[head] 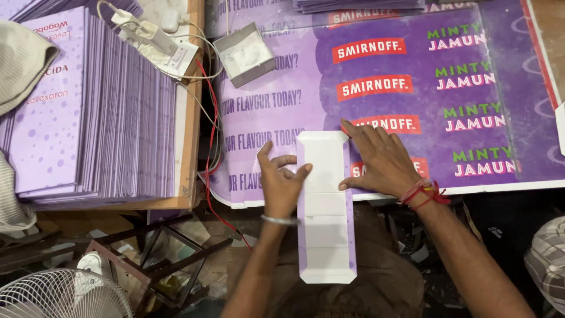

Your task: The person folds flat purple and white printed paper sheets into small rectangular boxes by hand. They crease the edges, fold the sides, and stack the finished boxes on the table.

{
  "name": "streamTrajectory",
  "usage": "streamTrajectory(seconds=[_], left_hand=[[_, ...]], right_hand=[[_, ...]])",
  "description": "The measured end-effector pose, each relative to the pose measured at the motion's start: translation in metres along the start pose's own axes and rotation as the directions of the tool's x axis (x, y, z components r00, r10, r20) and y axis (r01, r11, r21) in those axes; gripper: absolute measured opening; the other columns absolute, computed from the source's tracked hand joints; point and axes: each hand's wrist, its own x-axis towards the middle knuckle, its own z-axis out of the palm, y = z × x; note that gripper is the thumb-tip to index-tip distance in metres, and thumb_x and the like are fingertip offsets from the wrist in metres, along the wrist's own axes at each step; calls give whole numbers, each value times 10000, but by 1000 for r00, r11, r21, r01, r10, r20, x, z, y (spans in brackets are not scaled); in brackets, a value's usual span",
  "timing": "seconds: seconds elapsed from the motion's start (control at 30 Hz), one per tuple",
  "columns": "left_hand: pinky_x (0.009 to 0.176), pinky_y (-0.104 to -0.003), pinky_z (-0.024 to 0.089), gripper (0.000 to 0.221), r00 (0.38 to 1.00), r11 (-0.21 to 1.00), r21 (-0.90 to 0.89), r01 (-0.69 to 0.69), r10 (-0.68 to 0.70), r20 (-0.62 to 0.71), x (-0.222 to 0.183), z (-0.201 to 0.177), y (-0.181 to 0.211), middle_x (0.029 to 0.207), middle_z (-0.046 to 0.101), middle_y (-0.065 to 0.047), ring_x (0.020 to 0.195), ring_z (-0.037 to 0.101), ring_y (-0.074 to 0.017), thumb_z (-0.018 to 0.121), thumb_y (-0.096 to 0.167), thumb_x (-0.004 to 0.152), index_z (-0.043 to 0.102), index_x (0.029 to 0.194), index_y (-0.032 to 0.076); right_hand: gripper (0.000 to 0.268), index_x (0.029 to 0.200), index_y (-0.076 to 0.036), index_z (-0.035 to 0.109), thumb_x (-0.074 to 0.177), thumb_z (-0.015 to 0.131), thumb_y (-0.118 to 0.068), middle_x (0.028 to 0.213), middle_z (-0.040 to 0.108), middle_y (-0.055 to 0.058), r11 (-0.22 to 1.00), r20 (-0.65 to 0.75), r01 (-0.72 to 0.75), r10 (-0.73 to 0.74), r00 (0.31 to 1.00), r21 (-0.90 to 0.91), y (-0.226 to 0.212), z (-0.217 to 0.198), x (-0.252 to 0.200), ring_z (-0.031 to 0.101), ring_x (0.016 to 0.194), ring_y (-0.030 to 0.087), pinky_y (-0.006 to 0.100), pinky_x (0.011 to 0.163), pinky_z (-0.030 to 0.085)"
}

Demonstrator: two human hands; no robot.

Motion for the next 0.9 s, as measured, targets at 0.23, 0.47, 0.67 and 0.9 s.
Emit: streamTrajectory(seconds=[0.23, 0.47, 0.67, 0.9], left_hand=[[639, -280, 544, 475, 889, 872, 389, -298, 105, 446, 60, -34, 6, 801, 651, -37, 707, 613, -140, 953, 115, 652, 689, 1031, 5], [599, -319, 500, 461, 810, 766, 562, -313, -93, 578, 109, -41, 42, 771, 631, -25, 684, 597, -164, 942, 166, 626, 723, 1019, 64], [532, -363, 471, 380, 745, 615, 487, -620, 269, 610, 101, -51, 15, 755, 649, -46, 606, 589, -195, 896, 307, 711, 766, 1007, 109], [615, -334, 494, 226, 663, 499, 436, -749, 573, 482, 82, -59, -3, 747, 610, -23, 687, 592, -177, 878, 293, 867, 723, 881, 129]], right_hand=[[1160, 1478, -148, 420, 511, 934, -531, 1256, 619, 117, 988, 233, -31, -6, 972, 154, 11, -3, 38, 609, 1166, 304, 461, 941, 500], [699, 1129, -156, 639, 575, 932, -466, 1059, 681, 5, 998, 415, -63, 50, 908, 19, 1, -7, 84, 661, 1033, 210, 398, 790, 543], [526, 1057, -167, 749, 611, 894, -404, 1031, 679, -11, 997, 198, 24, -37, 979, 67, 5, 12, 66, 608, 935, 189, 340, 689, 531], [292, 1105, -167, 794, 837, 762, -279, 1074, 745, -8, 963, -180, 219, -246, 952, -156, -6, 25, 31, 597, 855, 153, 310, 681, 497]])
